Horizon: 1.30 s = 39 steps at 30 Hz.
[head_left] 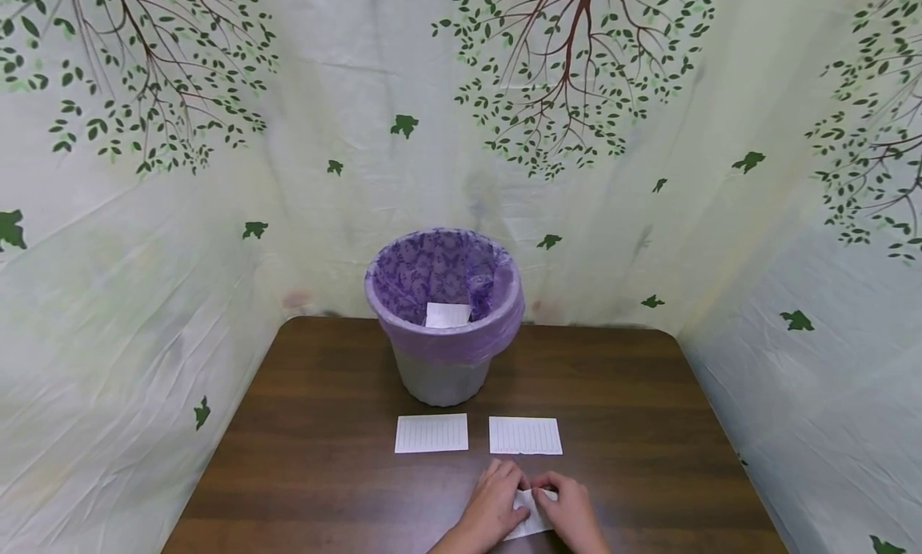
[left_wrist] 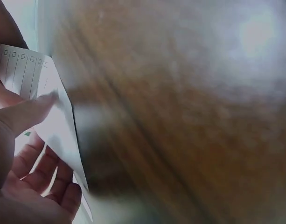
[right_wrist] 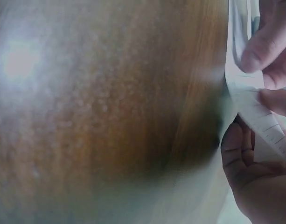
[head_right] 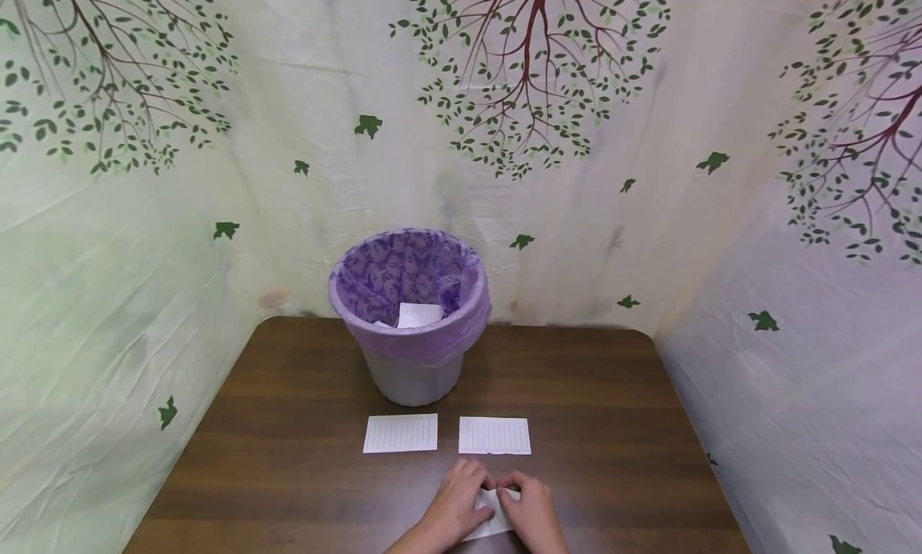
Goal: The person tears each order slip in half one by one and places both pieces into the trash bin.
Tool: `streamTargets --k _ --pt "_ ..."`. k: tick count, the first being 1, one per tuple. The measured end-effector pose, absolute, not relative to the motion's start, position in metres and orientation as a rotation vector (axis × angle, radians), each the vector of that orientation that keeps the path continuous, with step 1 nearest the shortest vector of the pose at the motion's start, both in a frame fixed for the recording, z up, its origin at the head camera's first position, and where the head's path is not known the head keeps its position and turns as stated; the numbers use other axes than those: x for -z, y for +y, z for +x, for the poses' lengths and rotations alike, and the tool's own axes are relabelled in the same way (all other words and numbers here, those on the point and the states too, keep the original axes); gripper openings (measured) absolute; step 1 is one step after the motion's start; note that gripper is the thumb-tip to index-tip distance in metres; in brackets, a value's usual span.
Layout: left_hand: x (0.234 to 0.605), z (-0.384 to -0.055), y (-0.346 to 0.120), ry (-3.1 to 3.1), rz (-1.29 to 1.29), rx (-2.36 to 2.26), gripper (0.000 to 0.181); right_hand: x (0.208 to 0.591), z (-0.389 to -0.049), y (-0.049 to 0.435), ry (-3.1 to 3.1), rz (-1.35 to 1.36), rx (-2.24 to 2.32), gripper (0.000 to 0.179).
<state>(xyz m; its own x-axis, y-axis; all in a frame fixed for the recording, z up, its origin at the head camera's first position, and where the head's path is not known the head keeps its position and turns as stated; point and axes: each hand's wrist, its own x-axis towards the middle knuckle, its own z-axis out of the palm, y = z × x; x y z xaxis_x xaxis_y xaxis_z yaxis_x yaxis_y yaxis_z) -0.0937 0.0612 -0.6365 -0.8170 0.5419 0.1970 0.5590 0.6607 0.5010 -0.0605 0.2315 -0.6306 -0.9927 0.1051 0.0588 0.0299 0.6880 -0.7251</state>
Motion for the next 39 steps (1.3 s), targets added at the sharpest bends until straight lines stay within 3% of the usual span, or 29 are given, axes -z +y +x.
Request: streamTargets --k 7,19,39 --pt "0.634 -0.094 0.059 -2.748 -0.849 1.240 0.012 0.627 -0.059 0.229 -2.763 -0.129 -1.253 0.004" --pt "0.619 -0.098 0.046 -2.631 -0.625 1.697 0.012 0.618 -0.062 0.223 -2.786 -0.080 -1.314 0.011" --pt "0.567 -0.100 0.026 -2.488 -0.691 1.671 0.010 0.566 -0.069 0.204 -2.533 -0.118 -1.657 0.009"
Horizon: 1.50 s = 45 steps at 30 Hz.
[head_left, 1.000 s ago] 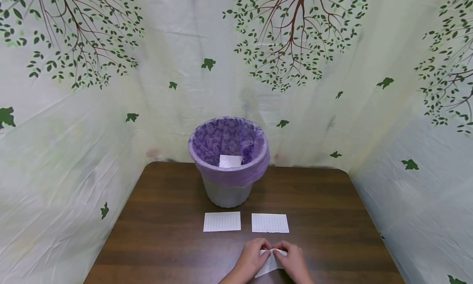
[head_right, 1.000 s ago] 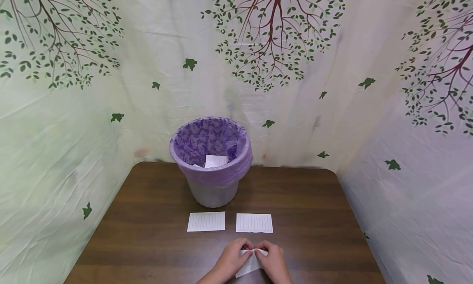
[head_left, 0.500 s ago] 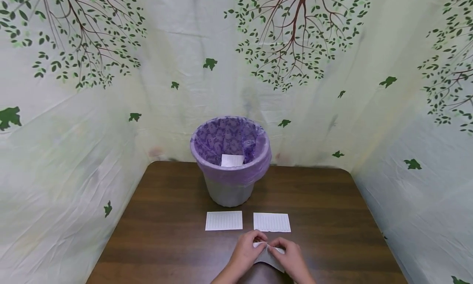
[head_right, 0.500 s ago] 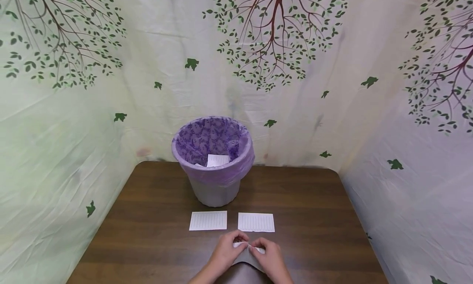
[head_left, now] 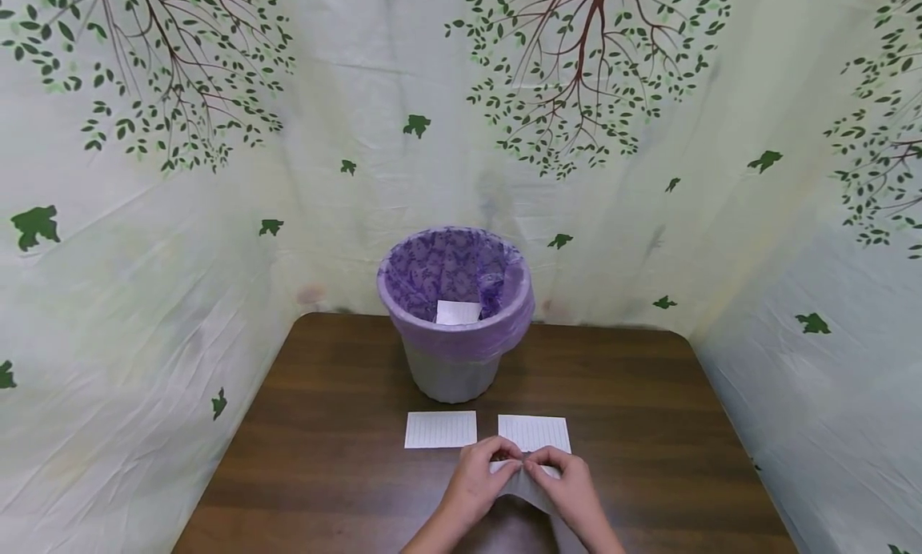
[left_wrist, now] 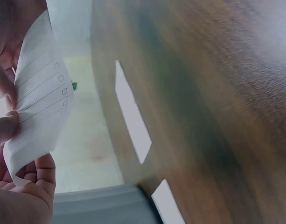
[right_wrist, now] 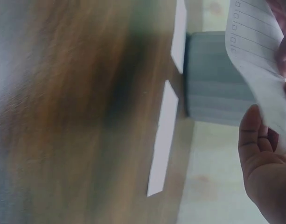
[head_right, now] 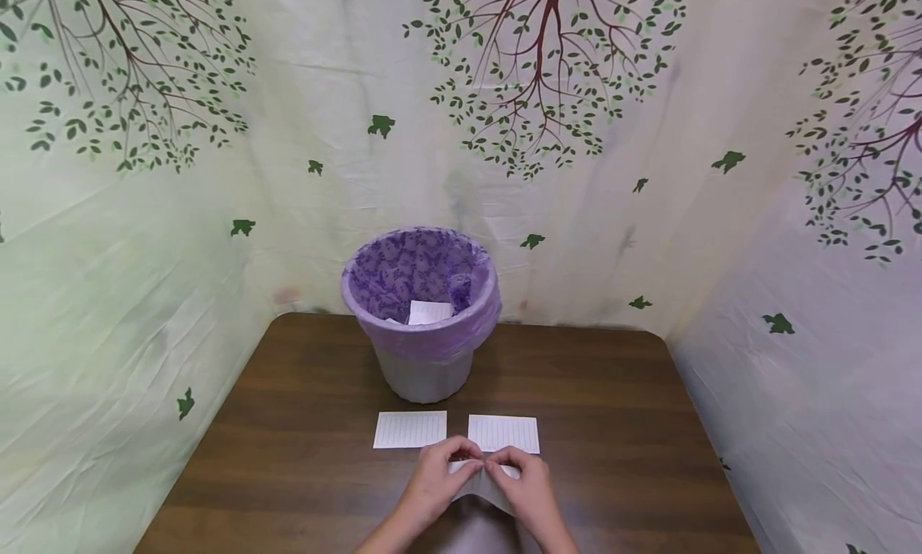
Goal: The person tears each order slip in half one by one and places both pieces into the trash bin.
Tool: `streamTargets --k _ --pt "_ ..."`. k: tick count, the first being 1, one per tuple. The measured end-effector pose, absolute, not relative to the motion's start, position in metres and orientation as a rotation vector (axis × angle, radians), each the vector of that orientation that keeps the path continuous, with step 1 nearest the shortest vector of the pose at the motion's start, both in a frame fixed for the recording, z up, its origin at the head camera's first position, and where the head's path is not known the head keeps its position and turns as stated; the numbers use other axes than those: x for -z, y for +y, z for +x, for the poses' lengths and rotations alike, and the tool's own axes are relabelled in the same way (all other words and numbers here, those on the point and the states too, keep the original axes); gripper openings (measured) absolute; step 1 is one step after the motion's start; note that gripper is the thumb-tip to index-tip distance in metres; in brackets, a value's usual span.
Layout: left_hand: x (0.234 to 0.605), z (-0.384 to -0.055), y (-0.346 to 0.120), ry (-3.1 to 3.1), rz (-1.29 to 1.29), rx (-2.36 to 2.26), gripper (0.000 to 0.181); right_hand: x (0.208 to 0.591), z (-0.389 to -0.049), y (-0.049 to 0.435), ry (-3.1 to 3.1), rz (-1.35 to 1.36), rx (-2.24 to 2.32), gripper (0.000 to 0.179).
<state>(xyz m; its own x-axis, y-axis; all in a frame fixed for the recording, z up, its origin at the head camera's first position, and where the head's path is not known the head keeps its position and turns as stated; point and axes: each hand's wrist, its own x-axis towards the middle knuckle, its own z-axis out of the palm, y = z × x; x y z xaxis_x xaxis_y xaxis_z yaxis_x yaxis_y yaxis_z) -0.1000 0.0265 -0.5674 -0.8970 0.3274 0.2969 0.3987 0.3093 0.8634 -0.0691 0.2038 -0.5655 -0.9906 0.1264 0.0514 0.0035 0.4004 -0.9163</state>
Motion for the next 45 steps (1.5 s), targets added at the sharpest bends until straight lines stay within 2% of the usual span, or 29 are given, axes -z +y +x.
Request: streamTargets --k 16,28,45 --pt "0.542 -0.096 0.022 -2.248 -0.825 1.519 0.016 0.533 -0.070 0.199 -2.469 -0.137 -1.878 0.006" --pt "0.537 -0.098 0.017 -1.990 -0.962 1.462 0.022 0.523 -0.074 0.199 -2.365 -0.248 -2.259 0.026" --pt "0.527 -0.096 0.012 -1.937 -0.988 1.458 0.023 0.518 -0.076 0.196 -2.353 -0.170 -2.277 0.023"
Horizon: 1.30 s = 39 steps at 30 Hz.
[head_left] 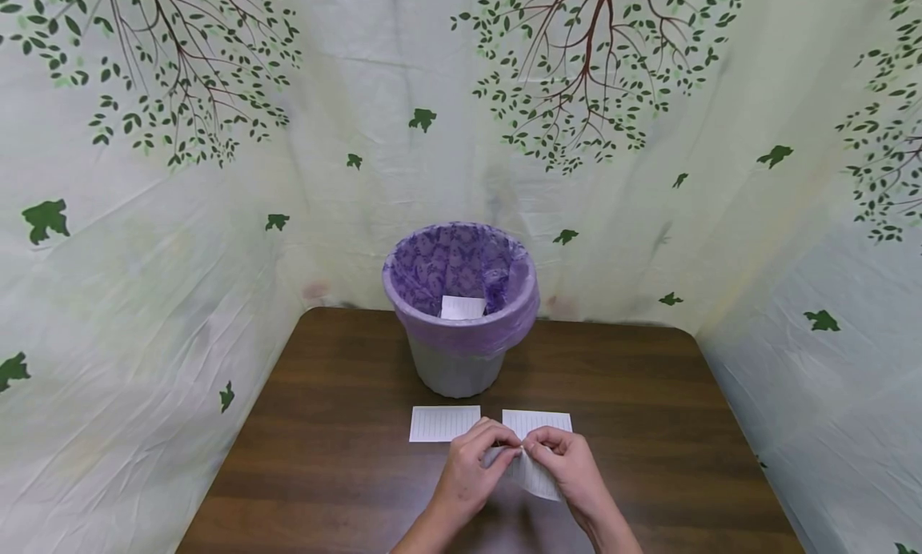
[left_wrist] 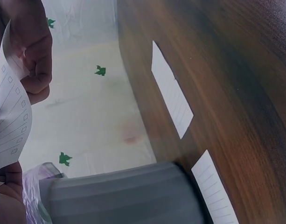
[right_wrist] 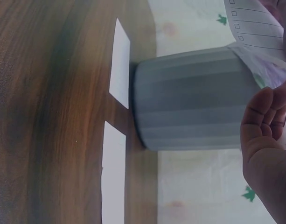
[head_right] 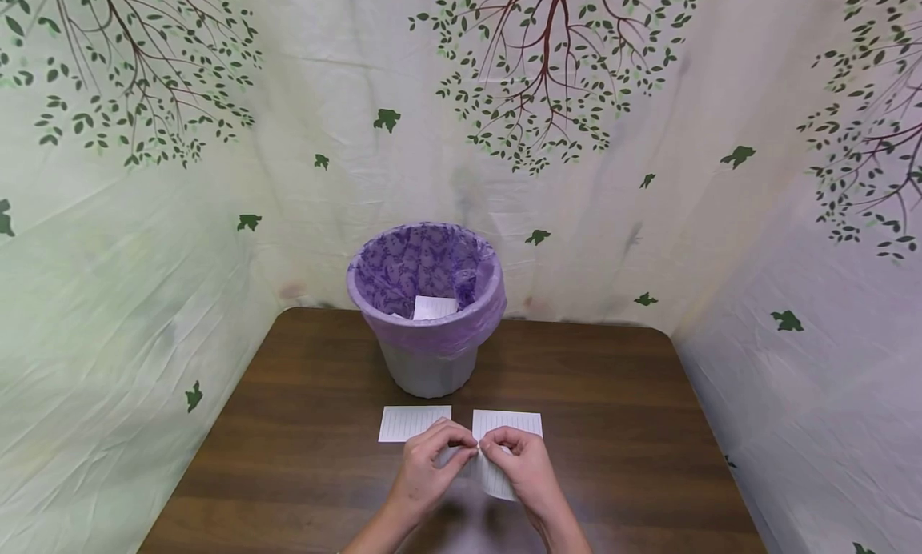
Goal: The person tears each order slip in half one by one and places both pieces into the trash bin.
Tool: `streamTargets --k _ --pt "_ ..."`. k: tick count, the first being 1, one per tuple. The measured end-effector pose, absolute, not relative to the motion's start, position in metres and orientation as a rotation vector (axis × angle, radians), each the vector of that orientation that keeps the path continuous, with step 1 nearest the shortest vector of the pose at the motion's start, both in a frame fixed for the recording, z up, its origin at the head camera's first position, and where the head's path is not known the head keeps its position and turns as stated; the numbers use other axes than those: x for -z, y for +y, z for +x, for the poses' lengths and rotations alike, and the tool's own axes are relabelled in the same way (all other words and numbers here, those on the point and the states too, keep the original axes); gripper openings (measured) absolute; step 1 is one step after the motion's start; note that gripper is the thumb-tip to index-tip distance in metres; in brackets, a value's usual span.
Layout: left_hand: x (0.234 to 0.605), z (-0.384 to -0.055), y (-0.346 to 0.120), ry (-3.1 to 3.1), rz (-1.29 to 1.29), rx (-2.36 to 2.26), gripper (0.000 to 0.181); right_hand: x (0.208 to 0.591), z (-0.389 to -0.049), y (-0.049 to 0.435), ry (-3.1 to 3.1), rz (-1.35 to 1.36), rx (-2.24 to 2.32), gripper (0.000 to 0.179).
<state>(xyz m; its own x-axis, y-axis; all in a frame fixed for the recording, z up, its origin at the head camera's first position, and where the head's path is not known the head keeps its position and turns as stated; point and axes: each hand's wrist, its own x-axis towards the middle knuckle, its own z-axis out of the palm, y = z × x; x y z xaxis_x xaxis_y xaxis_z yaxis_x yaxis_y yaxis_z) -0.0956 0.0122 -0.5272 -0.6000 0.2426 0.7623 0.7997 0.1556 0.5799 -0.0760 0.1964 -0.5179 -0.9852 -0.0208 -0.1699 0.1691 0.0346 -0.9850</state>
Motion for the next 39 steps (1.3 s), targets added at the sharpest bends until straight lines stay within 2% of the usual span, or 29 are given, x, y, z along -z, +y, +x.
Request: streamTargets --k 39 --pt "0.508 -0.090 0.006 -1.835 -1.165 1.422 0.031 0.503 -0.090 0.201 2.197 0.202 2.172 0.019"
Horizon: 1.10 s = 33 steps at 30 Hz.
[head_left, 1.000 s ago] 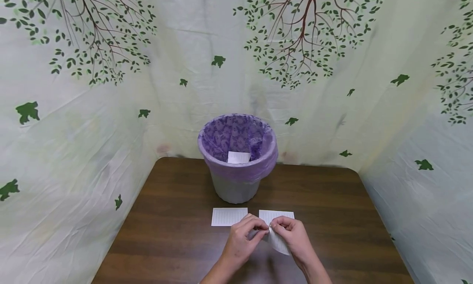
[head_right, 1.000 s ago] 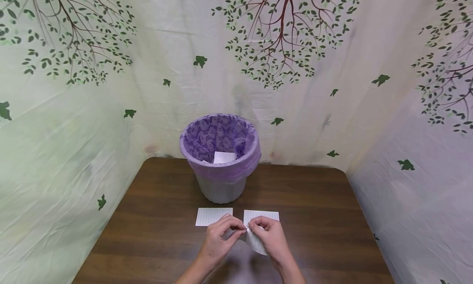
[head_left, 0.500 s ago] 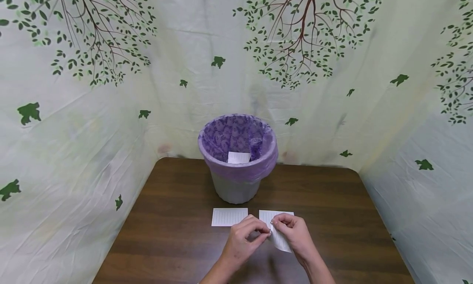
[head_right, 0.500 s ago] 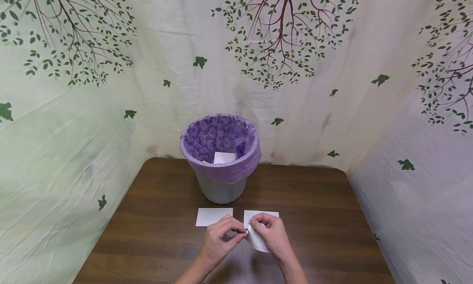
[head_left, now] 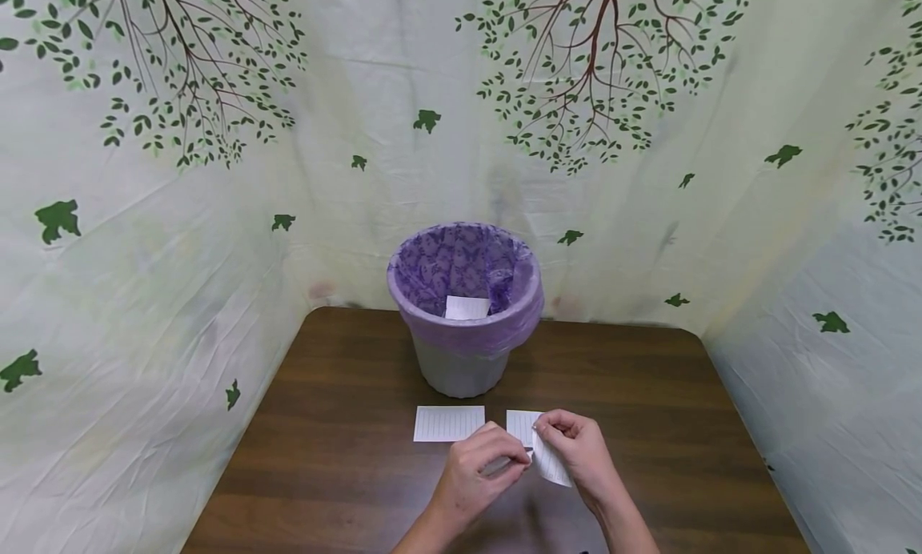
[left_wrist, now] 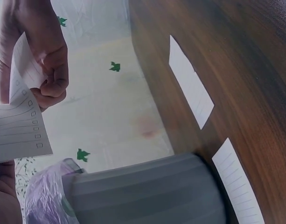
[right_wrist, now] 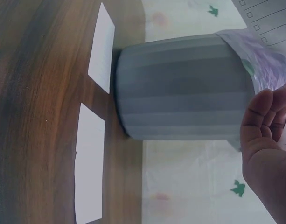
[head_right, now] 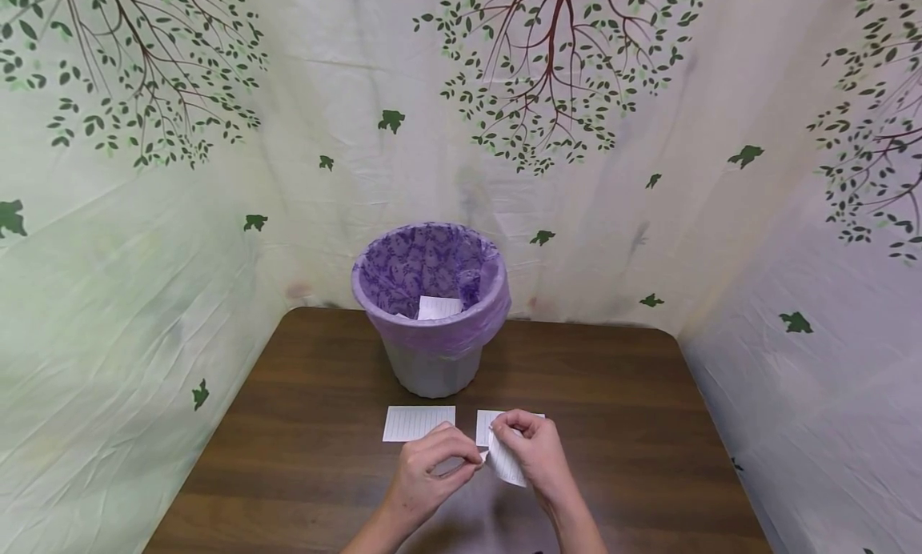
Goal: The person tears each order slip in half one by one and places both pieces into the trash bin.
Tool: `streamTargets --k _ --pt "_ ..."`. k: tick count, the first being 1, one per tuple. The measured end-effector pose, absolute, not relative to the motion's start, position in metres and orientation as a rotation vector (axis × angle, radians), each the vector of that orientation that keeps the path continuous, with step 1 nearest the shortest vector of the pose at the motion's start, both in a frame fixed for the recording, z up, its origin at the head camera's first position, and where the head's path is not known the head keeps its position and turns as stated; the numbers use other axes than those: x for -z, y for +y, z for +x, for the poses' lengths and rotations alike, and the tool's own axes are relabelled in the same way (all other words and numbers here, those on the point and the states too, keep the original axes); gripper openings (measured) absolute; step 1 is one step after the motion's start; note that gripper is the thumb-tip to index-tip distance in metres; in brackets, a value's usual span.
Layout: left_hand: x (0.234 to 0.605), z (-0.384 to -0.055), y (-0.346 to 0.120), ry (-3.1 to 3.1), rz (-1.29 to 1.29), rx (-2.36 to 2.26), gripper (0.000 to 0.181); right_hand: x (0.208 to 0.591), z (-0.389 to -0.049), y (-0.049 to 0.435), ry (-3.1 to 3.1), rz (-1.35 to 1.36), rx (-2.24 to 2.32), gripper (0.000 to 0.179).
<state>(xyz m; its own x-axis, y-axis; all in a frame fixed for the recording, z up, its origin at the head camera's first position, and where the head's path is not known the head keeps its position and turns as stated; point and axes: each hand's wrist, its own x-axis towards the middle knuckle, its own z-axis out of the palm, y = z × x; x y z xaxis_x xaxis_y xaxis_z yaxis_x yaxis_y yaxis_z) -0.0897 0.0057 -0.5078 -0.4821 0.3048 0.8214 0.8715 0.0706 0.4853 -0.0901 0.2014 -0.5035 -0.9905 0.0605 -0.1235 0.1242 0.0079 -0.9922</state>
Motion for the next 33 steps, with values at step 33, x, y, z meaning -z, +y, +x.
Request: streamTargets --k 33 --pt "0.495 -0.078 0.005 -1.819 -1.239 1.358 0.034 0.512 -0.103 0.208 2.188 0.345 2.190 0.016"
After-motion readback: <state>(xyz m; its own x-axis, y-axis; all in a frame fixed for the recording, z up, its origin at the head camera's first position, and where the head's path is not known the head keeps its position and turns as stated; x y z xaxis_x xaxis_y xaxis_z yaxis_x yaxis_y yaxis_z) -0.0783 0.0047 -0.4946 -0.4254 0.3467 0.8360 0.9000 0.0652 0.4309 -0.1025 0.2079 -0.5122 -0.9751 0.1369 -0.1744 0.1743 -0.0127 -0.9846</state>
